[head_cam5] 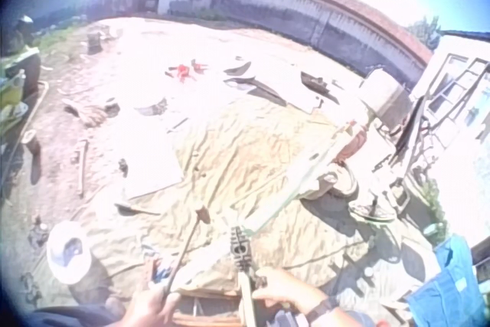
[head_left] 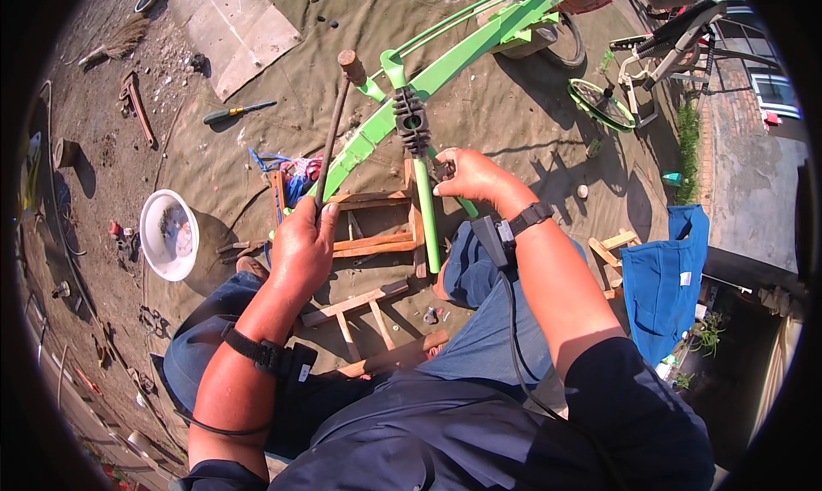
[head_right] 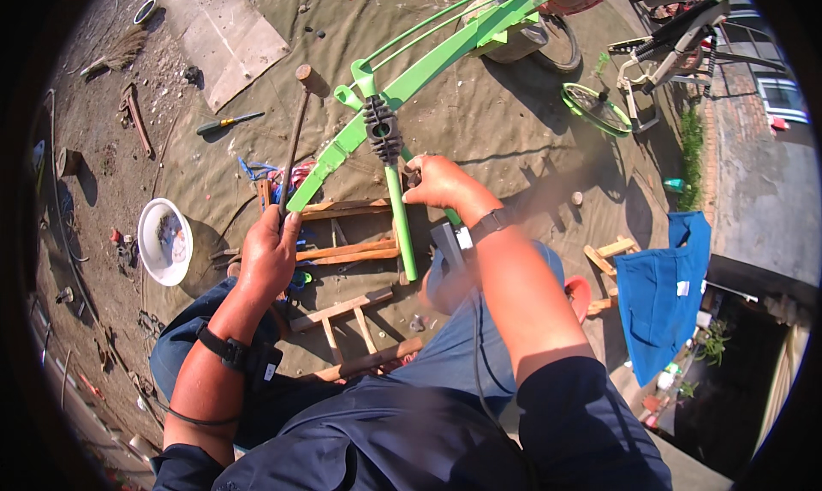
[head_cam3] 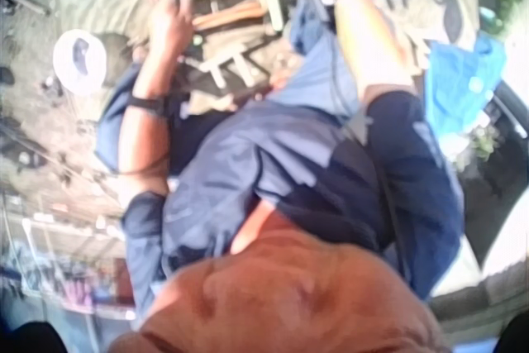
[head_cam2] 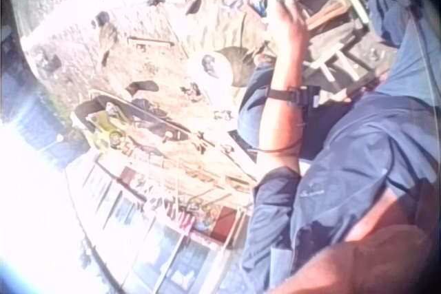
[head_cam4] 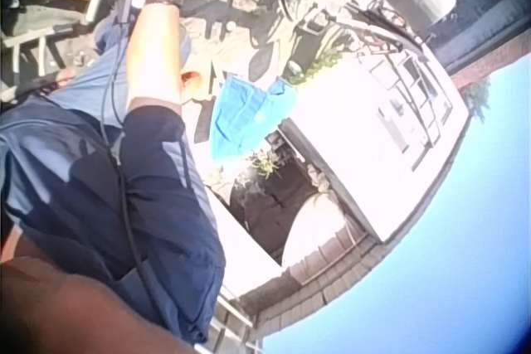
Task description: The person walks barefoot across a cluttered outdoor yard and sits on a low wooden stool. They use a hammer to repeatedly strike a black gear component attached to a green bicycle frame, adjusting the part with their hands between strikes.
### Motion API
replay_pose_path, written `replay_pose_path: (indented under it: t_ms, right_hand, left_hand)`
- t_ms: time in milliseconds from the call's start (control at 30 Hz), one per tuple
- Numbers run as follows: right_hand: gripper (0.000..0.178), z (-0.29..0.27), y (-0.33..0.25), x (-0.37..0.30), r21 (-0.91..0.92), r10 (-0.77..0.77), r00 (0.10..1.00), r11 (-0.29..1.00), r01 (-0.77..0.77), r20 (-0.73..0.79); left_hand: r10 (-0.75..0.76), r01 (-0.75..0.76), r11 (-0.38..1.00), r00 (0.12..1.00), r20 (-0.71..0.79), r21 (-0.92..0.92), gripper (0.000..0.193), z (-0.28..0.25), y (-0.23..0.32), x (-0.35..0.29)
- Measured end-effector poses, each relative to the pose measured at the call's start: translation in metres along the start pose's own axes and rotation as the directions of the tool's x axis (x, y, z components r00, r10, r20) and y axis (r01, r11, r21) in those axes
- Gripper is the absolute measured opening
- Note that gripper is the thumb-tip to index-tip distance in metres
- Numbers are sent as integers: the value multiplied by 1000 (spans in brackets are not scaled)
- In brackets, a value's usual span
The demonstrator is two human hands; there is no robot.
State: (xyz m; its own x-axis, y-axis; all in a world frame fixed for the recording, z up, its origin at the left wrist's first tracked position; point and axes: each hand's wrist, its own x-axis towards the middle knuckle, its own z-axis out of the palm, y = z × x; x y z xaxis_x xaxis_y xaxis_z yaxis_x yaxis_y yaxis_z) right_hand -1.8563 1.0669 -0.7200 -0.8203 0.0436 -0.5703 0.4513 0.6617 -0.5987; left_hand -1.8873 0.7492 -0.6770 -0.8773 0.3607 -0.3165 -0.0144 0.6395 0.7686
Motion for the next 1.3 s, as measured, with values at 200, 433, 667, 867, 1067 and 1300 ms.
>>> replay_pose_path:
  t_ms: [200, 433, 667, 867, 1067, 1300]
  right_hand:
    - [24, -42, -41, -17, 602, -10, 994, 795, 73, -107]
    - [20, -18, -39, 22, 397, -177, 873, 837, 376, -454]
    - [20, -2, -48, 32, -57, -299, 777, 945, 323, -554]
    - [21, 0, -41, 37, -109, -289, 771, 954, 278, -567]
    - [20, 1, -37, 41, -76, -280, 776, 954, 289, -565]
    - [19, 2, -39, 40, -81, -295, 768, 949, 305, -569]
  left_hand:
    - [6, -5, 1000, 1000, -16, 23, 28, -4, 0, -2]
    - [31, -31, 999, 999, -18, -14, 28, 2, 0, -1]
    - [-10, 10, 1000, 1000, 5, 27, 29, -1, -2, -1]
    - [0, 0, 1000, 1000, 0, 25, 30, -1, -2, -1]
    - [-12, 12, 1000, 1000, 4, 28, 30, -1, -3, -1]
    - [-3, 3, 1000, 1000, -4, 1, 27, 1, -3, -1]
